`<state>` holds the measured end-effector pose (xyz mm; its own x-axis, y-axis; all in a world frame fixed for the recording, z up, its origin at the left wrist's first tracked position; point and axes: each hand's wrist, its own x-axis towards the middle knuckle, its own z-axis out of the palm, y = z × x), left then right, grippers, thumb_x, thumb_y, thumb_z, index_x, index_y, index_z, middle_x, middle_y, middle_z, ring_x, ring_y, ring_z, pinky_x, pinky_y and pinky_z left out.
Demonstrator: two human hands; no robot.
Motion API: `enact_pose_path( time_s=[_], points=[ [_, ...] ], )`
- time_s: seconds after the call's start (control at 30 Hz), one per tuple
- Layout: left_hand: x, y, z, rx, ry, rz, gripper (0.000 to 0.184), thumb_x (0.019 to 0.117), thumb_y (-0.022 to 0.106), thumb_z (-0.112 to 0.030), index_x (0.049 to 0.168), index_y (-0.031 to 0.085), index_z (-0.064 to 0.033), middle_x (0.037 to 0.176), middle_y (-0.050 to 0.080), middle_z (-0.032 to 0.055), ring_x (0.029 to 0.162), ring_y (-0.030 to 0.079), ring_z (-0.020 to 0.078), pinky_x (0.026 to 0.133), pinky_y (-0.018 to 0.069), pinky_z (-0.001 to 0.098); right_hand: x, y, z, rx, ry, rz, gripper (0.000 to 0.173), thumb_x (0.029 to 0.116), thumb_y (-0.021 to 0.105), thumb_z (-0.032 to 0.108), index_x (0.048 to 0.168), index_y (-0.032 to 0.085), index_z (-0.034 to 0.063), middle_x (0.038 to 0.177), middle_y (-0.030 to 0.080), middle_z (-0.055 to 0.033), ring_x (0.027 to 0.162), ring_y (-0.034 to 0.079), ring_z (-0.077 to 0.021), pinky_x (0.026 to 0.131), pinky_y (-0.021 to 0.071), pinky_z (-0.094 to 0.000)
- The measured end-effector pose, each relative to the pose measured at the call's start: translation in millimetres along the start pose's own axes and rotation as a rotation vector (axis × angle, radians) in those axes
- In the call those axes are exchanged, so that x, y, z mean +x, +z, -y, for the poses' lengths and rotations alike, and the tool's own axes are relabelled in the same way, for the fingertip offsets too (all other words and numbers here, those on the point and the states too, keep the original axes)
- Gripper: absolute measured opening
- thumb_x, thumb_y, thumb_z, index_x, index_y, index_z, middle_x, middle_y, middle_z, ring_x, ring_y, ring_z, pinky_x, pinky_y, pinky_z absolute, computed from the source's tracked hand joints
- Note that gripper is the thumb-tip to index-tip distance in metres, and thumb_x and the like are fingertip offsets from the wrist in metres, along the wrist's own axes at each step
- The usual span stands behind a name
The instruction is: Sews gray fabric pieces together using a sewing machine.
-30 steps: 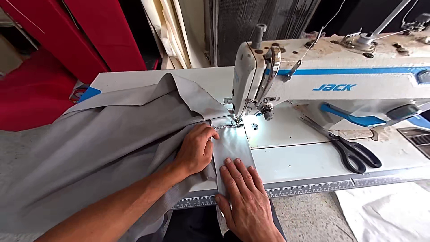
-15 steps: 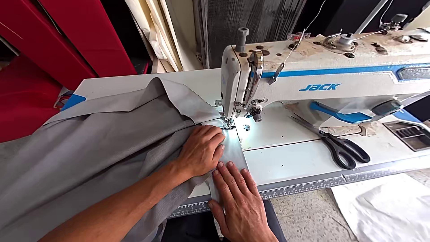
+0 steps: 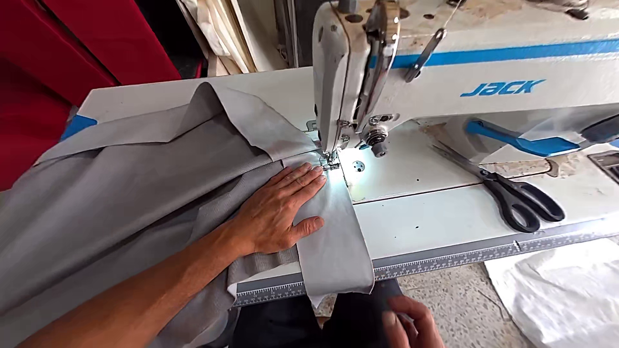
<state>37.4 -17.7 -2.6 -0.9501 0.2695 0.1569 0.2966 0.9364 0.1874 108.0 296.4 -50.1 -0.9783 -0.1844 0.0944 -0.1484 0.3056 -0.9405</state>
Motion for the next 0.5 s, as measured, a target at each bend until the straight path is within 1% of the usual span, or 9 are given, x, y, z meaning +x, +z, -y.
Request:
enact_pose_path(
  time_s=[0.03, 0.07, 0.1, 0.17, 0.23, 0.27, 0.33, 0.43, 0.5],
  points=[
    [-0.8, -0.5, -0.2, -0.005, 0.005, -0.002, 0.076, 0.1031, 0.029, -0.063, 0.159, 0.040, -0.0122, 0.167, 0.034, 0.0022, 0.157, 0.024, 0.0166, 0.130, 0.0177, 0.0447, 3.1, -1.2, -0.9, 0.092, 0.189, 0.044, 0.042, 0.0988, 0.062, 0.028, 0.119, 0.060, -0.0080, 0.117, 0.066, -0.0149, 0.110, 0.065, -0.0143, 0.092, 0.0564, -0.0326],
    [-1.1, -1.1, -0.6, -0.010, 0.010, 0.001, 0.075, 0.1036, 0.029, -0.062, 0.159, 0.040, -0.0131, 0.167, 0.034, 0.0022, 0.157, 0.024, 0.0168, 0.130, 0.0174, 0.0448, 7.5, 0.8, -1.8, 0.170, 0.331, 0.086, 0.049, 0.0968, 0.063, 0.029, 0.128, 0.057, -0.0090, 0.123, 0.065, -0.0156, 0.112, 0.065, -0.0157, 0.093, 0.0566, -0.0347],
    [0.0, -1.8, -0.9, -0.011, 0.016, 0.004, 0.074, 0.1034, 0.028, -0.063, 0.159, 0.040, -0.0149, 0.167, 0.033, 0.0020, 0.157, 0.023, 0.0167, 0.130, 0.0173, 0.0451, 12.5, 4.9, -1.4, 0.242, 0.415, 0.117, 0.049, 0.0953, 0.064, 0.028, 0.129, 0.057, -0.0070, 0.120, 0.067, -0.0124, 0.108, 0.067, -0.0141, 0.091, 0.0580, -0.0339],
    [1.6, -1.9, -1.6, -0.016, 0.021, 0.003, 0.076, 0.1019, 0.029, -0.066, 0.159, 0.042, -0.0180, 0.167, 0.033, 0.0015, 0.157, 0.023, 0.0164, 0.130, 0.0175, 0.0456, 18.5, 13.1, 5.3, 0.375, 0.473, 0.154, 0.030, 0.0942, 0.066, 0.021, 0.114, 0.065, -0.0010, 0.097, 0.072, -0.0038, 0.088, 0.069, -0.0094, 0.081, 0.0593, -0.0300],
    [1.6, -1.3, -1.3, -0.019, 0.022, -0.008, 0.078, 0.1000, 0.031, -0.070, 0.158, 0.044, -0.0189, 0.167, 0.035, 0.0010, 0.157, 0.024, 0.0163, 0.130, 0.0182, 0.0456, 16.1, 19.5, 15.6, 0.489, 0.418, 0.132, 0.005, 0.0937, 0.068, 0.007, 0.092, 0.068, 0.0022, 0.074, 0.070, -0.0012, 0.066, 0.067, -0.0078, 0.064, 0.0587, -0.0263],
    [1.7, -0.9, -0.9, -0.019, 0.019, -0.016, 0.079, 0.0990, 0.032, -0.071, 0.157, 0.045, -0.0189, 0.166, 0.036, 0.0007, 0.157, 0.025, 0.0165, 0.129, 0.0188, 0.0459, 12.6, 20.9, 21.0, 0.496, 0.360, 0.128, 0.004, 0.0930, 0.068, 0.002, 0.089, 0.067, 0.0027, 0.072, 0.070, -0.0008, 0.063, 0.068, -0.0072, 0.061, 0.0591, -0.0256],
    [1.9, -1.3, -0.5, -0.017, 0.014, -0.019, 0.081, 0.0974, 0.035, -0.073, 0.157, 0.046, -0.0191, 0.166, 0.036, -0.0004, 0.157, 0.025, 0.0170, 0.129, 0.0196, 0.0474, 5.4, 23.6, 28.7, 0.415, 0.214, 0.133, 0.003, 0.0909, 0.072, 0.003, 0.091, 0.069, 0.0020, 0.077, 0.072, -0.0018, 0.069, 0.070, -0.0071, 0.065, 0.0607, -0.0257],
    [1.5, -2.1, -1.5, -0.018, 0.006, -0.014, 0.082, 0.0951, 0.040, -0.074, 0.156, 0.047, -0.0197, 0.166, 0.036, -0.0015, 0.157, 0.024, 0.0169, 0.129, 0.0203, 0.0475, 2.5, 32.7, 31.7, 0.186, -0.009, 0.123, 0.013, 0.0906, 0.076, 0.018, 0.090, 0.073, 0.0054, 0.084, 0.071, -0.0028, 0.081, 0.069, -0.0106, 0.073, 0.0588, -0.0301],
    [2.0, -1.3, -1.2, -0.005, 0.011, -0.020, 0.083, 0.0943, 0.041, -0.075, 0.156, 0.047, -0.0192, 0.166, 0.037, -0.0010, 0.157, 0.024, 0.0171, 0.129, 0.0207, 0.0471, 6.2, 38.9, 32.8, 0.148, -0.064, 0.107, 0.015, 0.0914, 0.074, 0.021, 0.089, 0.074, 0.0069, 0.084, 0.071, -0.0018, 0.080, 0.069, -0.0099, 0.072, 0.0589, -0.0292]
  ],
)
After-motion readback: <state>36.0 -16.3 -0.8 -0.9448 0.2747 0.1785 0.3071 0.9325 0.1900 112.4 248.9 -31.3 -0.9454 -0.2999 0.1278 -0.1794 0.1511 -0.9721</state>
